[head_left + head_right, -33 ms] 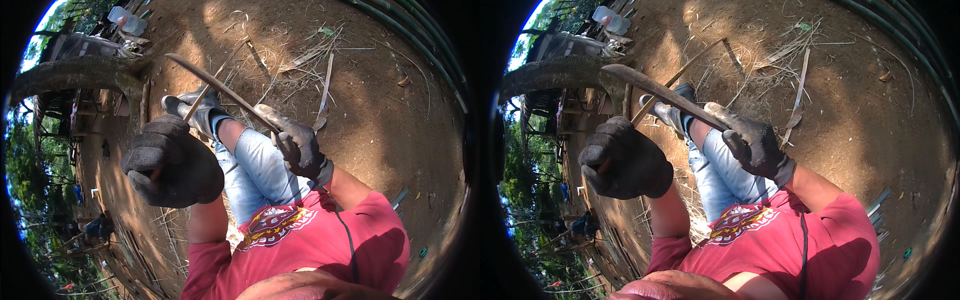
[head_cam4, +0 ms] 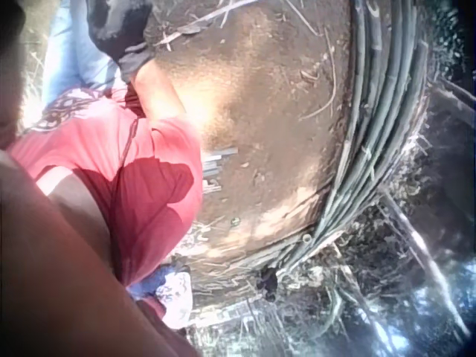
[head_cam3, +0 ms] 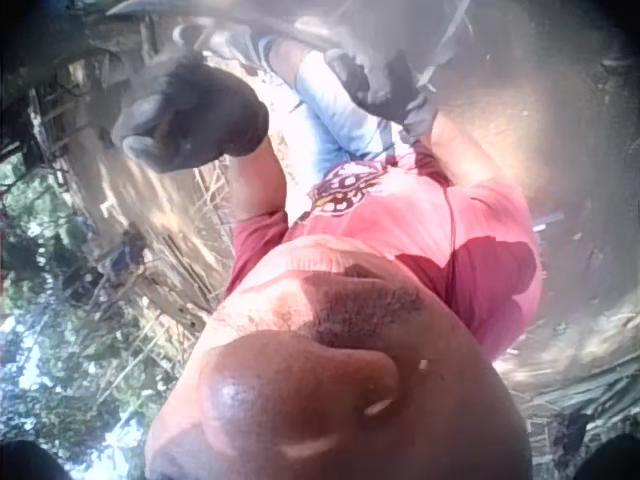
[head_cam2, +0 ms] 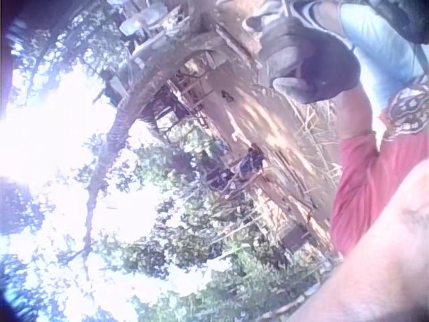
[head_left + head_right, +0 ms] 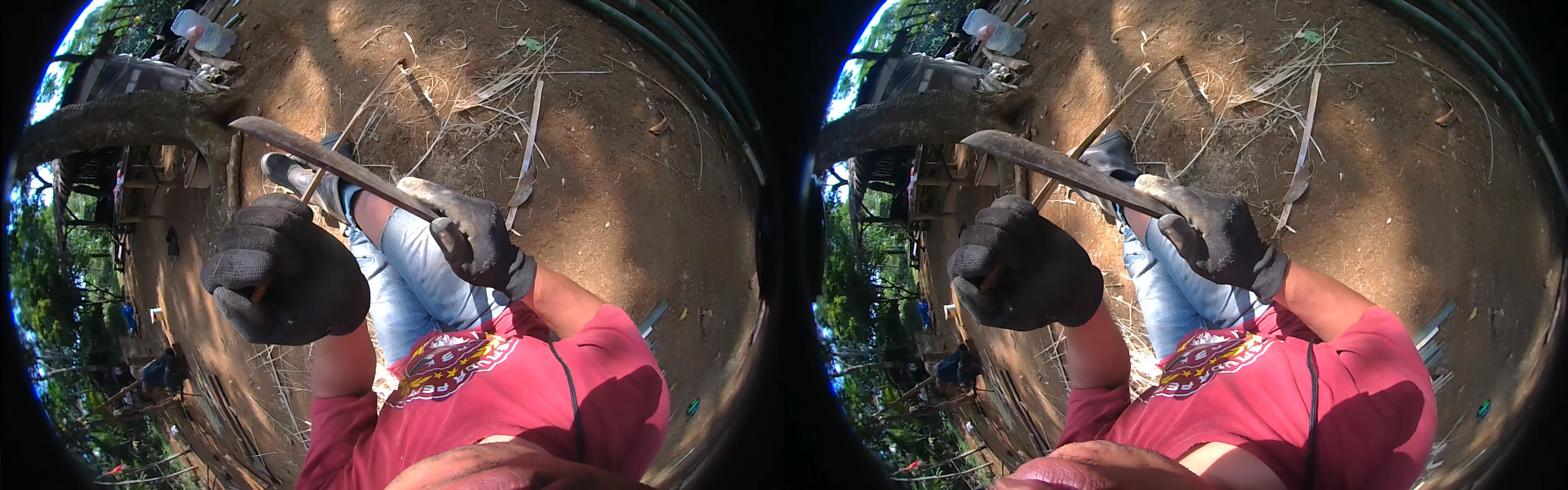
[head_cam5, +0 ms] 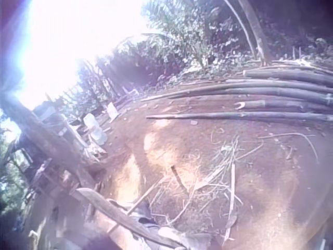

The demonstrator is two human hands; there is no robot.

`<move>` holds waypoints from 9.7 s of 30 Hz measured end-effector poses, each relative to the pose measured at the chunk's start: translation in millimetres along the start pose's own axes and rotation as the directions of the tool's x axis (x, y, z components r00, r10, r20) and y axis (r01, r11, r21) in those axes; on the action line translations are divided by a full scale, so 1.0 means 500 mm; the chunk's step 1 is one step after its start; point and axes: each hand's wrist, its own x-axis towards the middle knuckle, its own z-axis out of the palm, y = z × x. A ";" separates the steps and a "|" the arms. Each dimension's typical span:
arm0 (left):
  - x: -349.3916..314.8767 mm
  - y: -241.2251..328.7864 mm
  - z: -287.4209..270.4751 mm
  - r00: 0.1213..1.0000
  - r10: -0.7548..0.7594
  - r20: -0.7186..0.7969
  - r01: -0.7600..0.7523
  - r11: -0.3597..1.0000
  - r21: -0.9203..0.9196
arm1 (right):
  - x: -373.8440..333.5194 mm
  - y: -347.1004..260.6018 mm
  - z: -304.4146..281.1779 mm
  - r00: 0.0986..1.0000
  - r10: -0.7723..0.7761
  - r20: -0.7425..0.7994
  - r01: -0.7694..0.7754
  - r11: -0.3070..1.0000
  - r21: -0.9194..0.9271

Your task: The person sits on the ground and uses a large knife to shave and shape a thin wooden stick. They hold the stick between their legs and repeatedly scrape the blade along its length to remove thin strips of wood, refining the stick's profile.

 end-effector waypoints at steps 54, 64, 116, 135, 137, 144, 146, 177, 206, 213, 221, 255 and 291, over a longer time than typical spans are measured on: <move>0.000 0.173 -0.035 0.955 0.077 -0.286 -0.031 0.986 0.162 | 0.142 0.204 0.091 0.932 0.247 0.266 -0.094 0.872 -0.480; 0.003 0.157 -0.066 0.936 0.151 -0.316 -0.060 0.958 0.282 | 0.159 0.113 0.142 0.923 -0.003 0.386 0.153 0.921 -0.358; 0.051 0.191 -0.075 0.977 0.112 -0.183 -0.037 0.927 0.373 | 0.144 0.084 0.142 0.911 0.089 0.404 0.061 0.937 -0.344; 0.158 0.215 -0.081 0.996 -0.050 -0.068 0.070 0.940 0.334 | 0.154 0.103 0.186 0.987 -0.135 0.087 0.156 0.936 -0.316; 0.162 0.182 -0.025 0.963 0.230 -0.137 -0.124 0.836 0.535 | 0.171 0.095 0.212 0.933 -0.358 -0.039 0.340 0.910 -0.237; 0.162 0.196 -0.091 0.922 0.287 -0.260 -0.037 0.734 0.678 | 0.139 0.158 0.234 0.975 -0.219 -0.023 0.205 0.942 -0.266; 0.178 0.213 -0.122 0.928 0.249 -0.276 -0.017 0.769 0.639 | 0.143 0.127 0.238 0.986 -0.164 0.002 0.156 0.934 -0.322; 0.069 0.146 0.051 0.962 0.270 -0.046 -0.218 0.855 0.471 | 0.035 0.201 0.159 0.901 0.434 0.017 -0.389 0.823 -0.413; 0.061 0.178 0.003 0.988 0.045 0.149 -0.097 0.927 0.363 | 0.047 0.044 0.190 0.949 -0.310 -0.049 0.289 0.924 -0.251; 0.043 0.209 0.008 0.982 0.008 0.191 -0.082 0.921 0.380 | 0.074 -0.138 0.167 0.974 -0.209 0.088 0.225 0.940 -0.257; 0.039 0.209 0.014 0.957 -0.076 0.281 -0.030 0.934 0.356 | 0.022 0.118 0.134 0.840 0.542 0.019 -0.455 0.723 -0.520; 0.009 0.204 0.012 0.973 -0.012 0.233 -0.069 0.940 0.334 | -0.006 -0.006 0.142 0.996 -0.089 -0.008 0.084 0.967 -0.240; 0.064 0.211 -0.030 0.968 0.224 -0.113 -0.128 0.827 0.548 | 0.043 -0.020 0.202 0.972 -0.231 0.055 0.236 0.930 -0.282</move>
